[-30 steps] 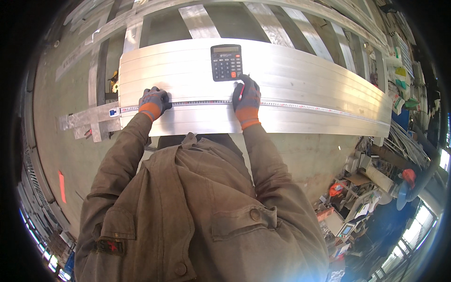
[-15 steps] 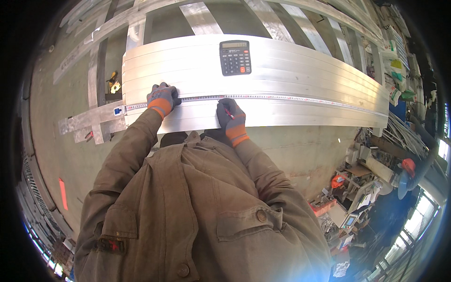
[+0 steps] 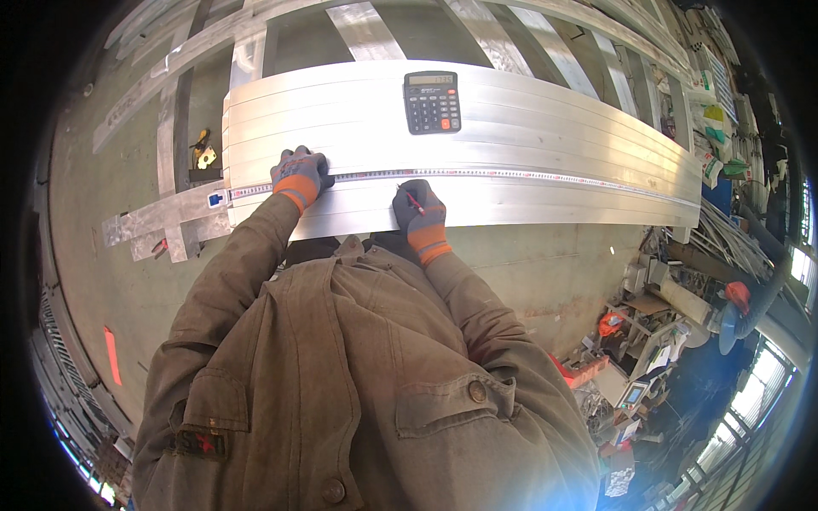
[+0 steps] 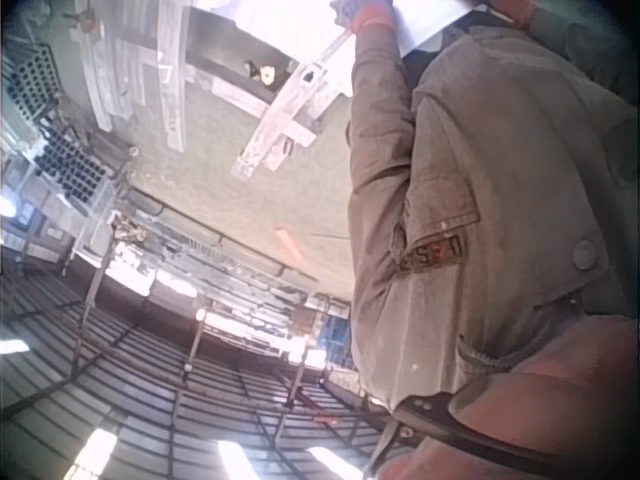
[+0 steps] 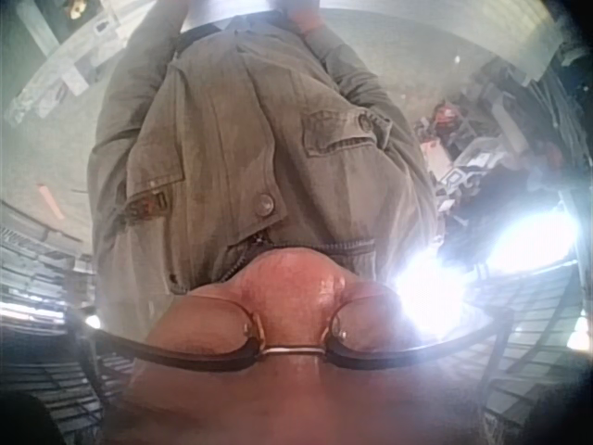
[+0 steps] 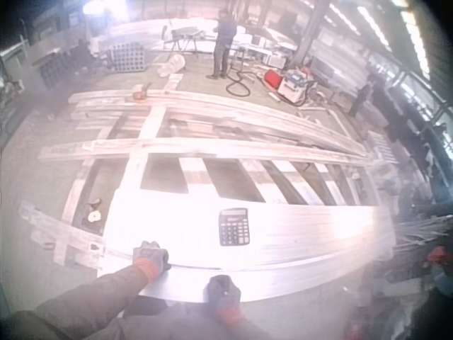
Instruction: The person measures a long aluminum sheet with a tape measure and marks multiple points along its length using a red pen. They also use a calculator to compute or verify measurements. The person wears gloves and works at a metal fabrication bench.
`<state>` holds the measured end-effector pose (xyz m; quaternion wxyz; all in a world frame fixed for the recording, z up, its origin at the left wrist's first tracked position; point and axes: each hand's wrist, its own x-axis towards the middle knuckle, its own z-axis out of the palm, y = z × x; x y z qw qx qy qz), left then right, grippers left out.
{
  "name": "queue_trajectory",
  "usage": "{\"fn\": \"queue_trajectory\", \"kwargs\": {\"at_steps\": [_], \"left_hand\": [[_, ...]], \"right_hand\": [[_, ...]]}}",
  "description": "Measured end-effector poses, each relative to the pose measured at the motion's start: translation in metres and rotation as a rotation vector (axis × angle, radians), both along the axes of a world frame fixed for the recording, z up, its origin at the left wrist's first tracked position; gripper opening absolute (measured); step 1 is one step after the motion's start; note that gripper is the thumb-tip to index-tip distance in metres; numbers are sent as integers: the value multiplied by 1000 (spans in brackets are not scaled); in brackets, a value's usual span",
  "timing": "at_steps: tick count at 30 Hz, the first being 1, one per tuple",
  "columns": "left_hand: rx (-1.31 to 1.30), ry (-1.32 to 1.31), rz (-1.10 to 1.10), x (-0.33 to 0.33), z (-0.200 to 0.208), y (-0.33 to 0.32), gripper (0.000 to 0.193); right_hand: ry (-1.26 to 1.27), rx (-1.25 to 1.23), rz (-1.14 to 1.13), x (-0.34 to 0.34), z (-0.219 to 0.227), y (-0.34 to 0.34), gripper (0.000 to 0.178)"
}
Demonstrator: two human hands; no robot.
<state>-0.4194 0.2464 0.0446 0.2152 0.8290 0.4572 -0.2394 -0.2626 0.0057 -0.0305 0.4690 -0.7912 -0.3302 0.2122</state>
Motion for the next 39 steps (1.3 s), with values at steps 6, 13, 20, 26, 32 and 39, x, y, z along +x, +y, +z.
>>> {"fn": "queue_trajectory", "kwargs": {"at_steps": [6,13,20,26,32,39], "left_hand": [[-7,7,8,1,0,0,28],[-11,8,10,1,3,-1,25],[-16,42,5,4,2,1,23],[-14,56,8,5,4,0,23],[-3,70,9,6,3,1,22],[-28,65,16,6,6,0,25]], "right_hand": [[-60,-3,1,3,11,3,10],[-77,44,33,7,17,2,14],[-52,28,35,10,18,7,13],[-94,41,115,11,23,10,24],[-55,67,85,11,23,14,10],[-124,-8,62,14,7,14,9]]}}
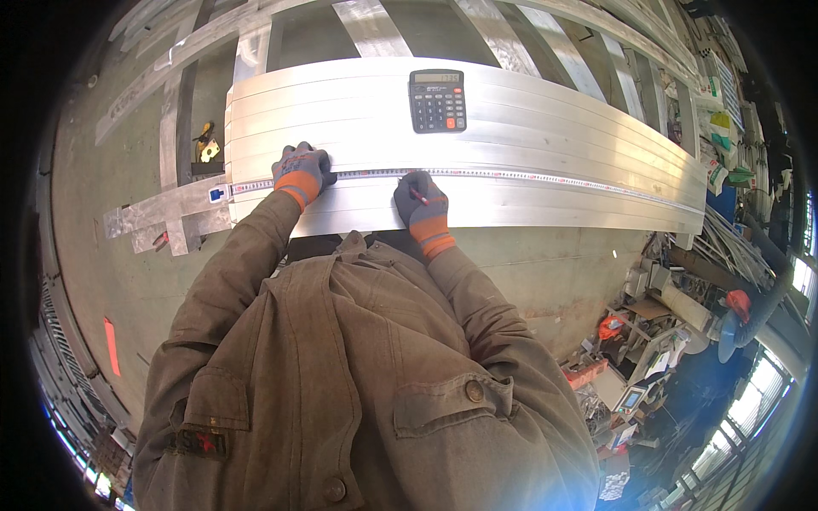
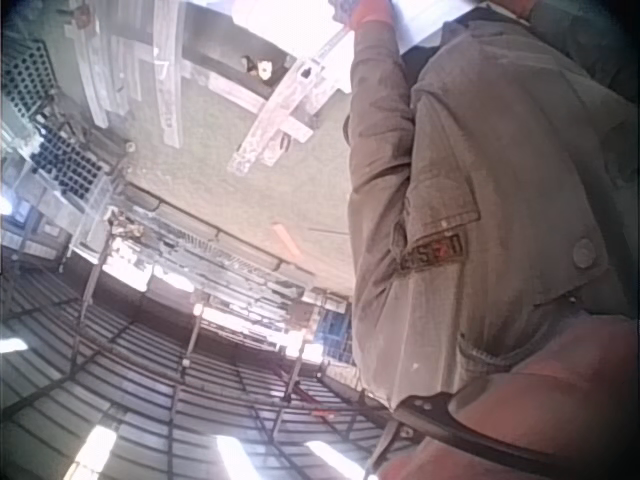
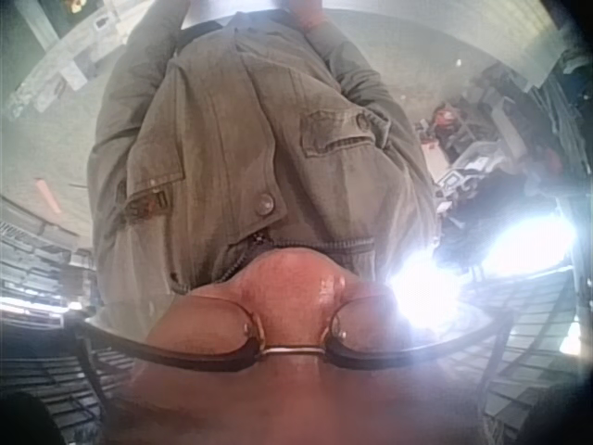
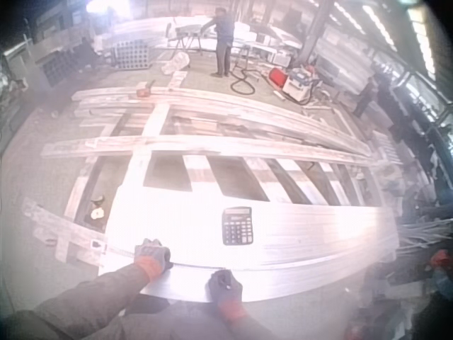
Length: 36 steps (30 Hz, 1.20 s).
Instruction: The person measures a long aluminum sheet with a tape measure and marks multiple points along its length using a red pen. They also use a calculator to compute or verify measurements. The person wears gloves and works at a metal fabrication bench.
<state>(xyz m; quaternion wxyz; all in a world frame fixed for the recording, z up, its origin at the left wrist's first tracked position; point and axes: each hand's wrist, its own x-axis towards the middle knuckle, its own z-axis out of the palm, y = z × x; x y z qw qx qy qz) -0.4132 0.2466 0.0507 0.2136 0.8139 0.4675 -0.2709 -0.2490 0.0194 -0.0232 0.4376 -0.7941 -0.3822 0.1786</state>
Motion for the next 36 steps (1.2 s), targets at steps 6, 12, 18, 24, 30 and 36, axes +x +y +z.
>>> {"fn": "queue_trajectory", "kwargs": {"at_steps": [6,12,18,24,30,36], "left_hand": [[47,-35,2,-4,-12,1,27],[71,-53,-5,-7,-24,1,28],[38,-26,-3,-3,-12,1,27],[2,-11,-9,-1,1,1,28],[-3,-7,-6,0,1,1,29],[-6,9,8,1,1,1,27]], "right_hand": [[129,47,-59,0,-18,0,11],[206,60,-22,1,-18,-1,14],[72,47,12,-1,-3,0,12],[53,9,11,-2,1,0,12],[64,20,-23,-1,0,3,9],[63,66,3,-1,1,1,11]]}}
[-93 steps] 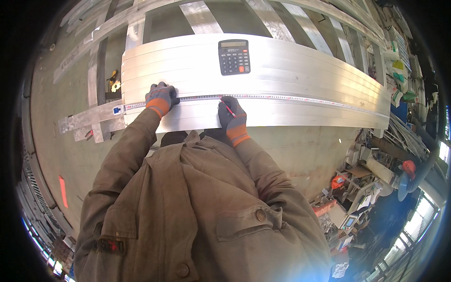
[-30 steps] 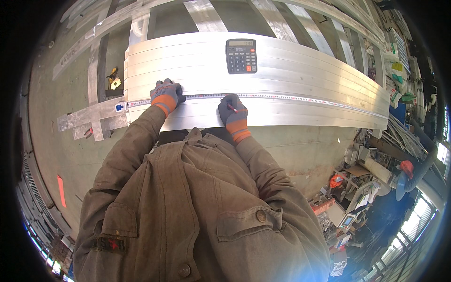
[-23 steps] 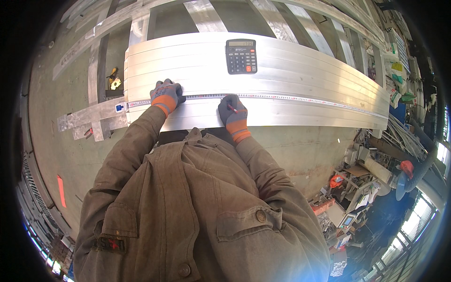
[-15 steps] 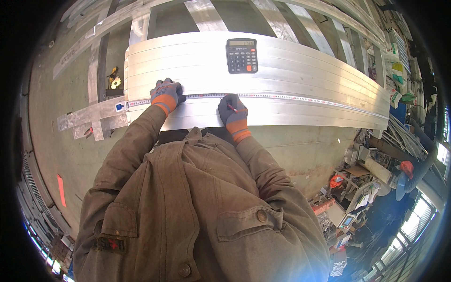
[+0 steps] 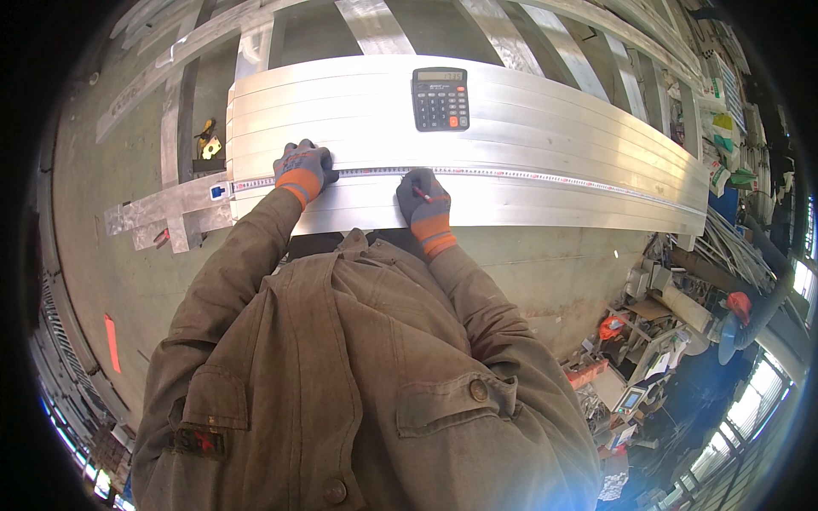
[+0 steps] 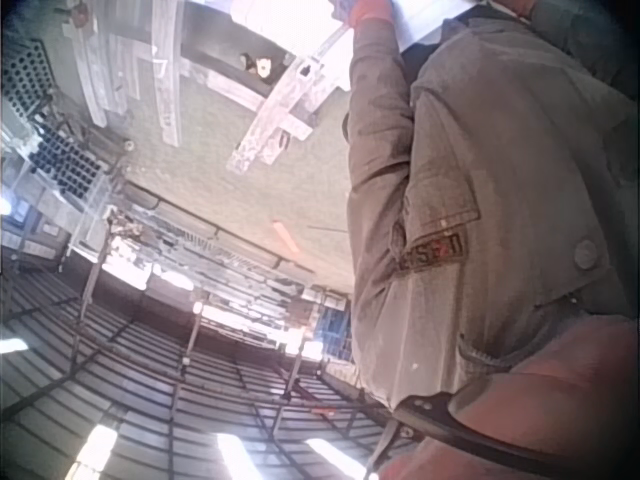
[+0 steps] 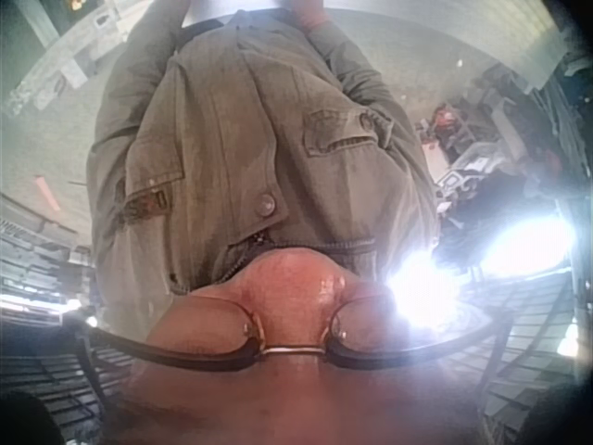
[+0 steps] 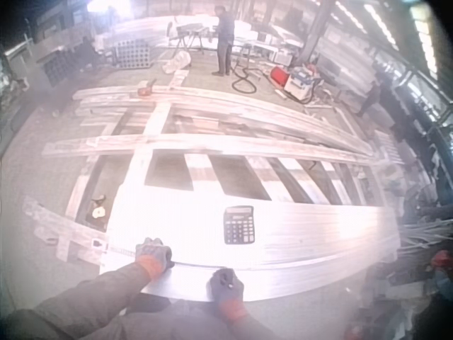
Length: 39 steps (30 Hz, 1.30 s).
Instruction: The person measures a long aluminum sheet with a tape measure and marks multiple points along its length using a red pen. They also use a calculator to compute or verify measurements. The person wears gloves and works at a metal fabrication bench.
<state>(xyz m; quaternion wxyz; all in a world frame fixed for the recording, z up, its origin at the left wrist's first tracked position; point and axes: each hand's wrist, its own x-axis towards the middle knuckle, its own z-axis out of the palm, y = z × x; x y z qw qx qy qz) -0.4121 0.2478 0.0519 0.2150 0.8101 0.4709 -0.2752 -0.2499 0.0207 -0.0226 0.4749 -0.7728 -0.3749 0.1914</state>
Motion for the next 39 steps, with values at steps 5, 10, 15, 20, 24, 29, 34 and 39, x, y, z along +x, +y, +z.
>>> {"fn": "queue_trajectory", "kwargs": {"at_steps": [5,10,15,20,24,29,34,39], "left_hand": [[10,9,2,0,-1,-1,24],[13,1,-1,-2,-10,1,24],[49,-35,0,-5,-19,2,32],[44,-30,-4,-5,-19,2,33],[26,-13,0,-4,-17,3,33],[28,-12,0,-4,-17,3,33],[30,-18,-4,-6,-21,3,33],[40,-24,8,-6,-23,3,32]], "right_hand": [[-9,7,-16,1,-3,1,13],[18,22,-6,0,-4,0,12],[6,-22,23,1,-6,0,14],[-9,-19,42,3,-8,-2,16],[-5,-30,51,4,-9,-2,17],[-33,-41,47,3,-3,2,16],[-81,-94,47,4,0,3,14],[67,-41,-19,1,-9,6,13]]}}
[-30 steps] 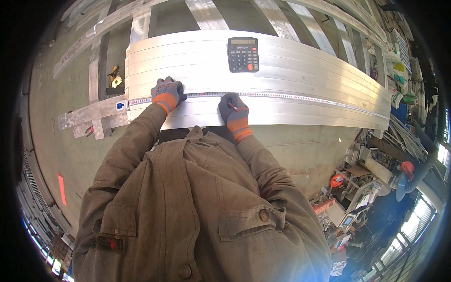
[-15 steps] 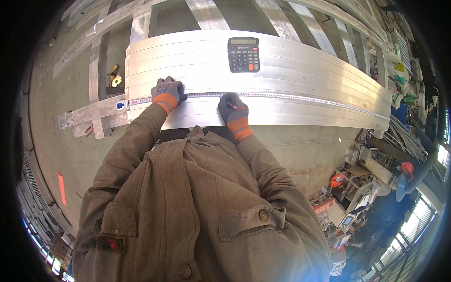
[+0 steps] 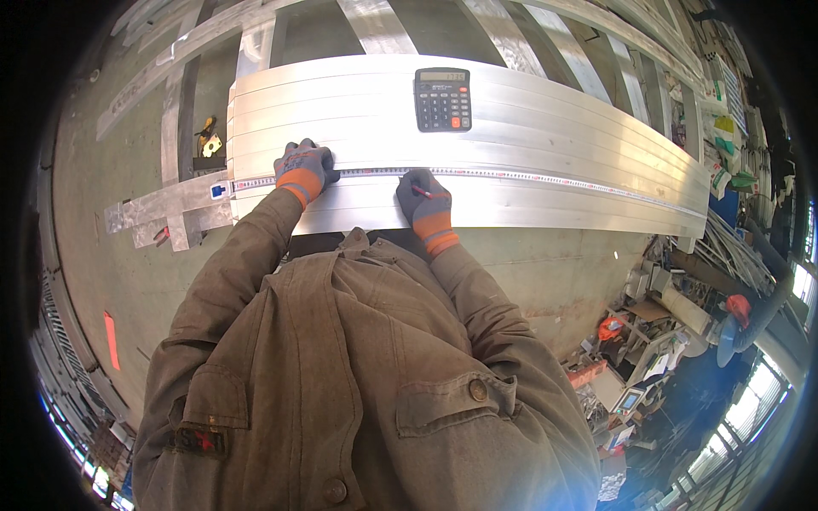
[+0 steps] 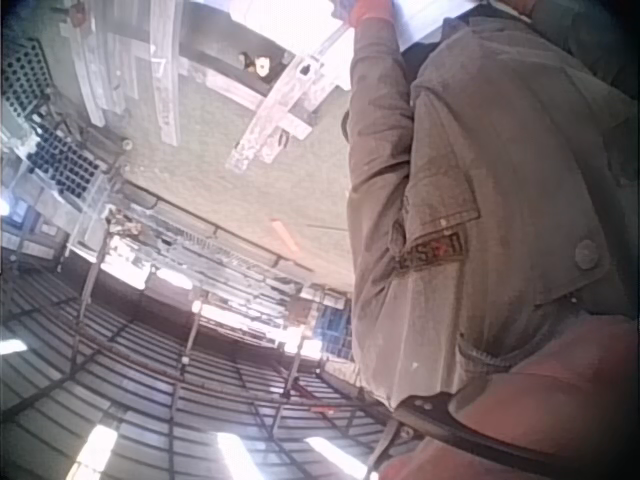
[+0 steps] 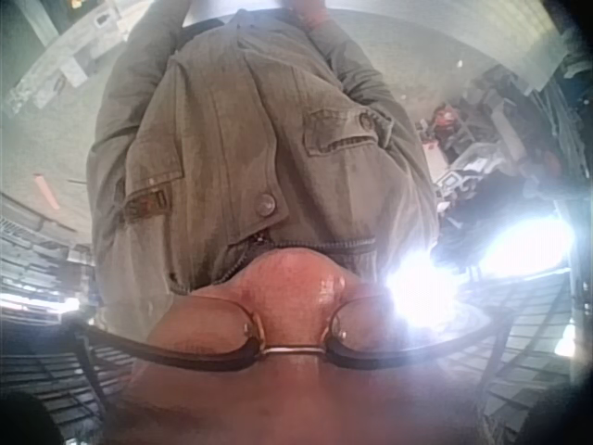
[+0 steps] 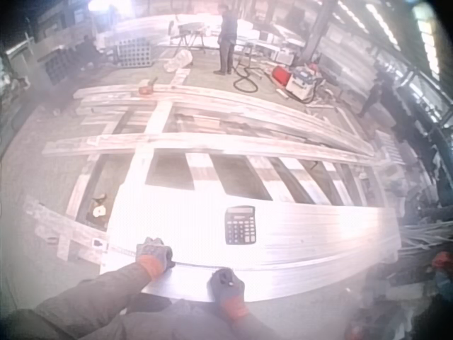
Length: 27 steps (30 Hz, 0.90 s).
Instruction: The person measures a long aluminum sheet with a tape measure and marks multiple points along its length using a red pen. They also use a calculator to compute or verify measurements. The person wears gloves and works at a metal fabrication bench.
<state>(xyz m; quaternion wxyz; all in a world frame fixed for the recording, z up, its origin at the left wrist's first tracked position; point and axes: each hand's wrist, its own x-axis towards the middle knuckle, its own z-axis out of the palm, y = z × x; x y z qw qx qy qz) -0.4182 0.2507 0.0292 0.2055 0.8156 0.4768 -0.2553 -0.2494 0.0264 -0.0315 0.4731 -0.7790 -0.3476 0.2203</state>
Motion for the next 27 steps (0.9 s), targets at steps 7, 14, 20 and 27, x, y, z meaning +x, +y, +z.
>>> {"fn": "queue_trajectory", "kwargs": {"at_steps": [7,14,20,27], "left_hand": [[-16,18,-9,2,3,0,32],[20,-84,-24,-5,6,-4,31],[15,-72,-36,-8,8,-4,32],[59,-143,-22,-31,5,5,36]], "right_hand": [[-90,-159,162,10,-2,-11,20],[-16,76,-160,49,15,-11,23],[-489,3,-119,125,19,18,26],[-461,-213,-40,126,20,36,33]]}}
